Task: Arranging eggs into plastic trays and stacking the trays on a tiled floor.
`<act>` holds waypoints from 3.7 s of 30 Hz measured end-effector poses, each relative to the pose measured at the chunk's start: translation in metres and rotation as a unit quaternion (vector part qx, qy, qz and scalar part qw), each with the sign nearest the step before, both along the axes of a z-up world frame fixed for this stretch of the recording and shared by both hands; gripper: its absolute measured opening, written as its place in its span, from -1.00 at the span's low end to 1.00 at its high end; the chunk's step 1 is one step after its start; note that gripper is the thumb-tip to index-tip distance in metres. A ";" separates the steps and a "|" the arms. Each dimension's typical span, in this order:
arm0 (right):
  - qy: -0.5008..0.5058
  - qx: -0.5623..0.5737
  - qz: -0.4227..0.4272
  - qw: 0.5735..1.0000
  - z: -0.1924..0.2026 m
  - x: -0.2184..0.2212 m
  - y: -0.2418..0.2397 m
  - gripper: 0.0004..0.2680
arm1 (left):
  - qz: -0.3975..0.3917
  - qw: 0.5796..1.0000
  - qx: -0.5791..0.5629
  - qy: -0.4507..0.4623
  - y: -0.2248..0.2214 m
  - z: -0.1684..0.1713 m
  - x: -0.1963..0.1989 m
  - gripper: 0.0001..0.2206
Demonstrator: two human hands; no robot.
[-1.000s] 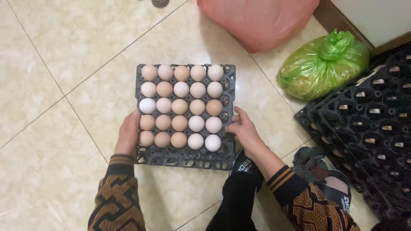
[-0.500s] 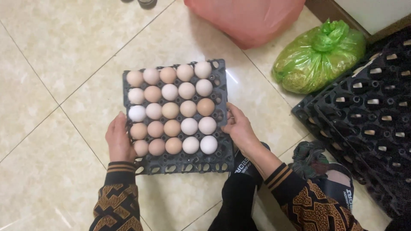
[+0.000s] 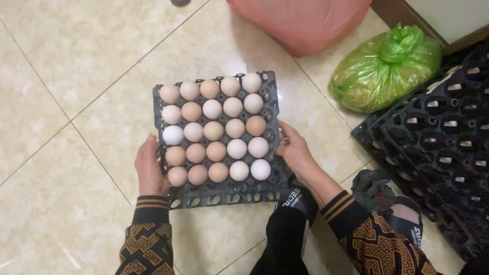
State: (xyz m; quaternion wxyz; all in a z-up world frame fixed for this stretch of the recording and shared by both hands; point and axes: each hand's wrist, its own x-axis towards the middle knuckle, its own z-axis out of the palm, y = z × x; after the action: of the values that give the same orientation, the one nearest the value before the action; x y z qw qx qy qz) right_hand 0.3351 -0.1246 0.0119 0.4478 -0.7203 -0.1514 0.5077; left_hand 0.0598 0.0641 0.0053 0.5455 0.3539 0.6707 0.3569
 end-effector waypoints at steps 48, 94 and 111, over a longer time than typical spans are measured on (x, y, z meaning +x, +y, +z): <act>-0.074 -0.051 0.112 0.990 -0.031 0.055 -0.014 -0.44 | -0.207 0.967 -0.005 0.146 0.003 -0.016 -0.021 -0.47; -0.329 -0.224 0.127 0.909 0.023 0.261 -0.202 -0.43 | -0.542 0.737 0.398 -0.072 -0.240 0.115 0.205 -0.79; -0.338 -0.357 0.332 0.805 0.129 0.157 -0.161 -0.50 | -0.650 0.646 0.398 0.032 -0.264 0.085 0.252 -0.37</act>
State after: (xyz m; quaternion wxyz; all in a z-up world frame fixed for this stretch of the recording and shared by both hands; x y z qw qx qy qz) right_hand 0.4924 -0.2854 0.1410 -0.1169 -0.8609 -0.3312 0.3682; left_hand 0.3119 -0.1994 0.0899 0.4221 0.8935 0.0790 0.1312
